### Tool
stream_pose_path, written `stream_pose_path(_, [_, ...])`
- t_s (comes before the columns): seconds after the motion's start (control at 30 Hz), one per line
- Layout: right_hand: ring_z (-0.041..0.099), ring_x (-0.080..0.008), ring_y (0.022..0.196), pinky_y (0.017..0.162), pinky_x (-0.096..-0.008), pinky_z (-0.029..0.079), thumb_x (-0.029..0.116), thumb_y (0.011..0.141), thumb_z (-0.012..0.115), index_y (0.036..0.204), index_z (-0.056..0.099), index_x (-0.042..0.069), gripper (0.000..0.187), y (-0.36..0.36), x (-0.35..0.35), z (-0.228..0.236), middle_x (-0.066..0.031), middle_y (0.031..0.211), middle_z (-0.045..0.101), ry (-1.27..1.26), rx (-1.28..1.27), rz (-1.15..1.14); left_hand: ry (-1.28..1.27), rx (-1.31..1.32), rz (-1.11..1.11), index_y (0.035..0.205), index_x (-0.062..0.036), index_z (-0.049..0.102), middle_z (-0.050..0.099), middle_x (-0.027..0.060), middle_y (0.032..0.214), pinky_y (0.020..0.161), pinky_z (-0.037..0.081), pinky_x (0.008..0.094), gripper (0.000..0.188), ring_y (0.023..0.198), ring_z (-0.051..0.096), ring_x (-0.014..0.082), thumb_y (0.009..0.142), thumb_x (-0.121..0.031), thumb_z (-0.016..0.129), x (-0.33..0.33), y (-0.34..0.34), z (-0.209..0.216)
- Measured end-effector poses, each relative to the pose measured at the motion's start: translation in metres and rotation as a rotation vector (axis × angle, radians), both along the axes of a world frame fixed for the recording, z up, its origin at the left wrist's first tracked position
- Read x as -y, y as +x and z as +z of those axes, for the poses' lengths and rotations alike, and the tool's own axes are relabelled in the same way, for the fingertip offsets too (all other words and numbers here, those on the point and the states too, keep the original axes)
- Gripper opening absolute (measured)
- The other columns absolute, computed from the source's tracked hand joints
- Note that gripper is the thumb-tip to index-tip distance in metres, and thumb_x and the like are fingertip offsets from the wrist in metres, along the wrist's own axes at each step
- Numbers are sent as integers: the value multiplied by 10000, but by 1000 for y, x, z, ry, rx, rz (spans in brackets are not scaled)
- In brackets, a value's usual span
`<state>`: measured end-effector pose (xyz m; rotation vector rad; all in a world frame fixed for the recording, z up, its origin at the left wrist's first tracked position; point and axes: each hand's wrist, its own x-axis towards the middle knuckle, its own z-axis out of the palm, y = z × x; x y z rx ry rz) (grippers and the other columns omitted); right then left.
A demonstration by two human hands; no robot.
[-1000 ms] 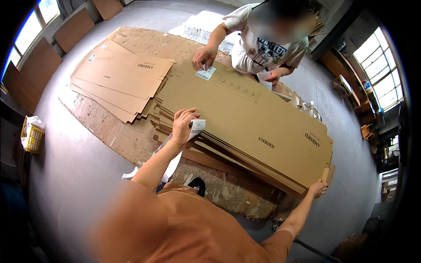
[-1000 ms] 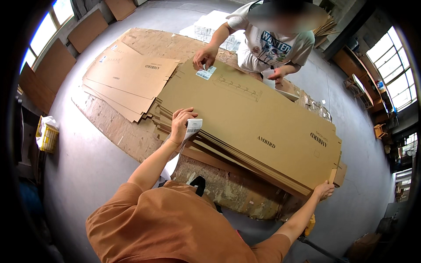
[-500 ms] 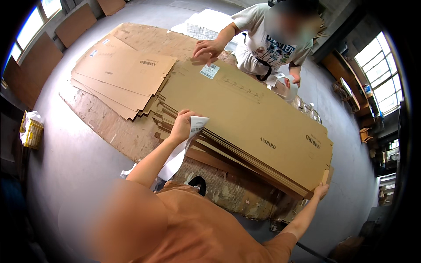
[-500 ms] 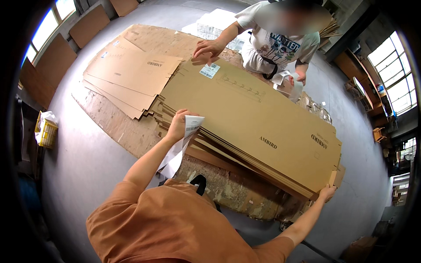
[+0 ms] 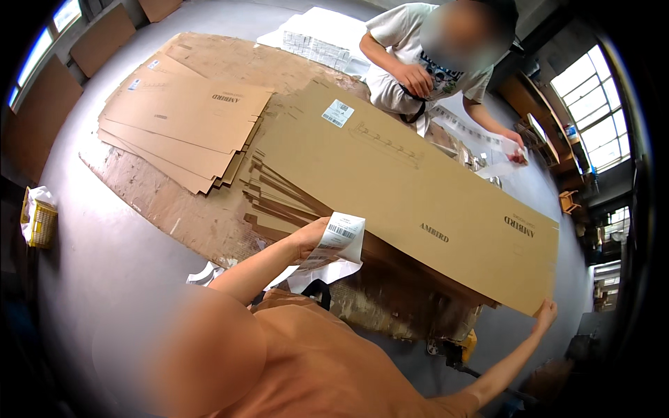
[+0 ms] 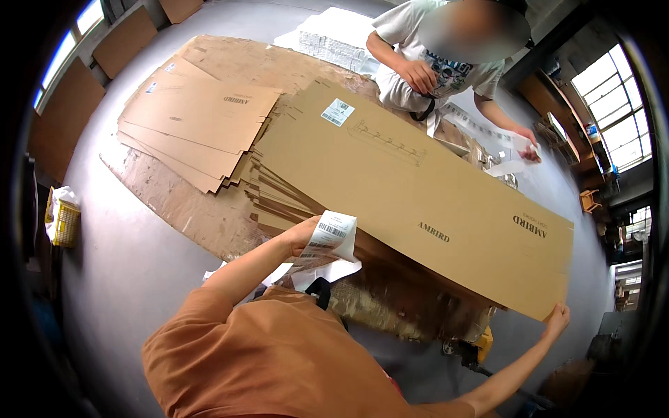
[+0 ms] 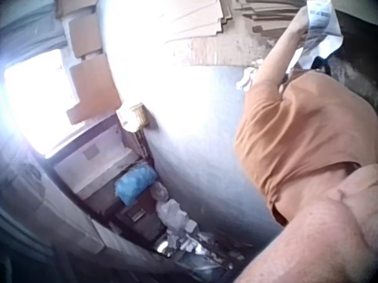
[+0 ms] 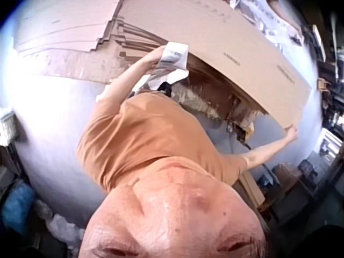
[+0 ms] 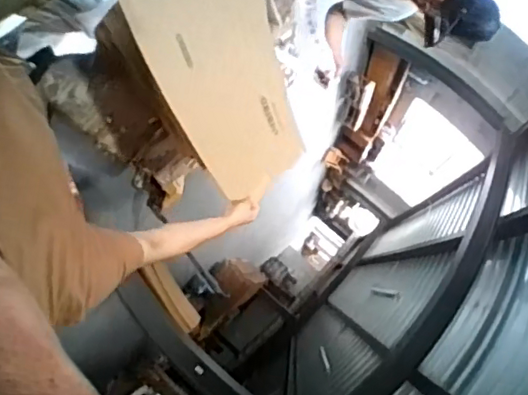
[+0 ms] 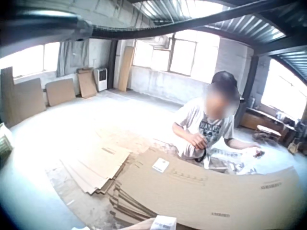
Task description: The person stands at a workbench and applies shipping labels to a stack of flat cardboard boxes. They peel individual labels from a continuous roll and press them onto the surface of each box. A coworker is visible across the table performing a similar labeling task.
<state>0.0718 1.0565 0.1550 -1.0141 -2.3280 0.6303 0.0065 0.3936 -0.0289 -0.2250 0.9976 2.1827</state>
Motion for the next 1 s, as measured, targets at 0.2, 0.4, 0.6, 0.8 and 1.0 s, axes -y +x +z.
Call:
stream_pose_path(0.2, [543,-155,907,797,-317,429,221,943,533,1049,588,22,232,82,-22,37,-51,989,610,-142,-71,38,148,37,162,1106,-8,600,646,85,973,675,563,288,234,792,646,141,890,-98,616,5,-2,22])
stream_pose_path(0.4, [553,-177,967,824,-306,440,221,952,530,1127,570,-2,285,131,-23,36,-79,1063,609,-178,-235,-15,-77,-128,93,1060,15,625,669,84,953,696,557,301,186,808,653,160,914,-74,552,4,7,-5])
stream_pose_path(0.6, [568,-202,960,809,-329,474,270,945,564,1189,544,6,360,140,20,15,-109,1103,599,23,-471,-116,-100,-333,144,1058,-18,654,669,35,958,716,522,265,189,832,627,113,880,-70,614,30,40,19])
stream_pose_path(0.8, [566,-219,977,810,-332,491,262,949,555,1175,529,-11,355,81,81,-38,-132,1130,581,-215,-620,-16,-243,-446,286,1048,-9,644,669,38,950,725,520,269,188,843,621,103,868,-61,633,104,38,22])
stream_pose_path(1.0, [566,-229,931,797,-370,513,129,922,550,1077,532,5,199,-75,272,-112,-108,1038,570,-681,-655,275,-384,-303,851,1033,3,649,675,55,869,646,514,254,190,751,625,107,889,-104,587,243,15,21])
